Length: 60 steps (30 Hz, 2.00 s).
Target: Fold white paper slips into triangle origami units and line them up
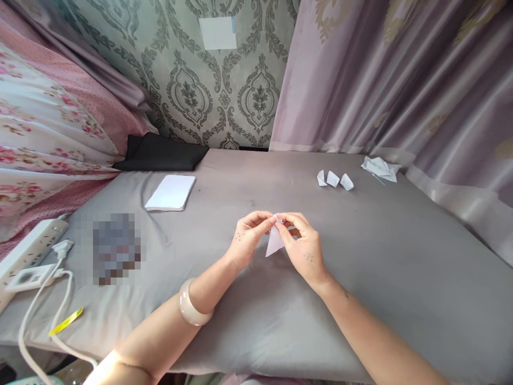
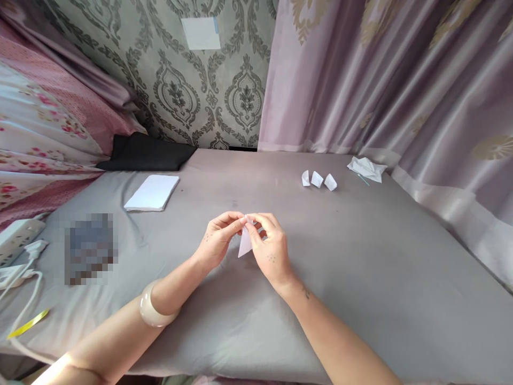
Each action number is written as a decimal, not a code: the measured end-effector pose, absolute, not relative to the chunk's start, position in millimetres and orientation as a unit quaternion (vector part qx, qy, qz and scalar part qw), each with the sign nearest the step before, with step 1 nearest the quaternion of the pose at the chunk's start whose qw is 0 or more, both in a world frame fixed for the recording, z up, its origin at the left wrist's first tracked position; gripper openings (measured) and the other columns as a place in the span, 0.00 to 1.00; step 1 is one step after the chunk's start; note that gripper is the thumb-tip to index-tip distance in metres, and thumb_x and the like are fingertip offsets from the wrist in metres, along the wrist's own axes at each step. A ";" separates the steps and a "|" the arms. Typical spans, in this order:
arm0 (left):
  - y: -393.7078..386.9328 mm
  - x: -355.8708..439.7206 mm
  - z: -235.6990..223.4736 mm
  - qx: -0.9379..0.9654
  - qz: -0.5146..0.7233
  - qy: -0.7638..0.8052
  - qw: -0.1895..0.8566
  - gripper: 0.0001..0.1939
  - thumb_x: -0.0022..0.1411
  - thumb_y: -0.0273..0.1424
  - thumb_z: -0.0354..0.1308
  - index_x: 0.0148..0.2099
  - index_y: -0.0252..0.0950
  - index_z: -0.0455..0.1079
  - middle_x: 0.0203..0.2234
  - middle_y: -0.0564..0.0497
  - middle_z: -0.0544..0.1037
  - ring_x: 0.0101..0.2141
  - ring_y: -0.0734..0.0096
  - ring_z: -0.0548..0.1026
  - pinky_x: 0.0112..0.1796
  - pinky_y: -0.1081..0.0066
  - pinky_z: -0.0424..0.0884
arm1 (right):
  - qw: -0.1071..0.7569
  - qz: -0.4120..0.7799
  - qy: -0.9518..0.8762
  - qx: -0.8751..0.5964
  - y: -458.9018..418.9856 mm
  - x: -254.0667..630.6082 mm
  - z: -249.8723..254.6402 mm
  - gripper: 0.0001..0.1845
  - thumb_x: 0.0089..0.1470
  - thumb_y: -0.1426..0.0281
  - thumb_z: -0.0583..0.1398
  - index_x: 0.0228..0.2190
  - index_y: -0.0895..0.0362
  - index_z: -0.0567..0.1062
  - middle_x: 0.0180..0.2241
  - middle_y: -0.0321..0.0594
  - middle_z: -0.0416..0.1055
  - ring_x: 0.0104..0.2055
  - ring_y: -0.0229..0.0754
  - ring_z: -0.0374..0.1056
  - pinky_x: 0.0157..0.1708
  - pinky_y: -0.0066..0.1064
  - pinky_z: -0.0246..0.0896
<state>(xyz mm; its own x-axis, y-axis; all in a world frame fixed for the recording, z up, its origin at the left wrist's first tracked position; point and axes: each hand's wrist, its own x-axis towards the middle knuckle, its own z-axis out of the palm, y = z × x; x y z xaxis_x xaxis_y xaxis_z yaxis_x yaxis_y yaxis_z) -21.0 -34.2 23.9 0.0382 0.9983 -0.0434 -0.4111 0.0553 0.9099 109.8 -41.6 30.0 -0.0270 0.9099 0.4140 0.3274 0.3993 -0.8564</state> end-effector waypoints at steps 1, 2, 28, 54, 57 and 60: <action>-34.2 -20.9 24.1 0.377 0.575 0.387 0.614 0.06 0.51 0.33 0.66 0.31 0.36 0.75 0.28 0.53 0.75 0.30 0.76 0.68 0.34 0.73 0.63 | 0.517 0.299 -0.650 -0.471 -41.8 109.3 30.7 0.09 0.58 0.66 0.57 0.37 0.53 0.76 0.39 0.41 0.72 0.37 0.39 0.70 0.33 0.29 0.68; -34.2 -20.8 24.3 0.375 0.577 0.386 0.615 0.07 0.51 0.33 0.66 0.31 0.36 0.75 0.28 0.53 0.75 0.30 0.76 0.68 0.34 0.73 0.63 | 0.518 0.310 -0.642 -0.472 -42.0 109.0 31.3 0.09 0.58 0.65 0.57 0.37 0.54 0.76 0.39 0.42 0.73 0.37 0.39 0.70 0.33 0.29 0.68; -32.0 -19.0 20.8 0.346 0.600 0.399 0.601 0.07 0.48 0.32 0.69 0.29 0.36 0.77 0.26 0.52 0.77 0.28 0.77 0.68 0.32 0.73 0.64 | 0.521 0.299 -0.640 -0.479 -45.3 108.0 32.2 0.09 0.57 0.66 0.58 0.37 0.53 0.78 0.36 0.40 0.74 0.36 0.39 0.70 0.34 0.30 0.67; -35.6 -21.1 12.8 0.559 0.572 0.479 0.363 0.09 0.56 0.36 0.62 0.28 0.38 0.77 0.24 0.52 0.72 0.27 0.73 0.66 0.32 0.71 0.63 | 0.442 0.486 -0.541 -0.526 -28.1 116.7 18.8 0.19 0.48 0.55 0.62 0.32 0.60 0.78 0.29 0.43 0.77 0.29 0.41 0.70 0.30 0.31 0.63; -35.8 -19.7 11.8 0.555 0.564 0.487 0.371 0.11 0.57 0.37 0.61 0.27 0.36 0.74 0.23 0.53 0.71 0.27 0.73 0.66 0.32 0.72 0.62 | 0.425 0.483 -0.553 -0.530 -27.1 119.4 18.0 0.20 0.49 0.55 0.61 0.30 0.60 0.78 0.27 0.42 0.76 0.27 0.40 0.68 0.28 0.30 0.62; -32.0 -19.3 8.6 0.559 0.549 0.489 0.384 0.12 0.59 0.39 0.59 0.28 0.36 0.70 0.24 0.53 0.71 0.27 0.74 0.66 0.31 0.73 0.61 | 0.419 0.456 -0.584 -0.525 -24.4 121.4 16.4 0.19 0.50 0.55 0.60 0.28 0.59 0.77 0.25 0.40 0.75 0.26 0.39 0.67 0.27 0.30 0.60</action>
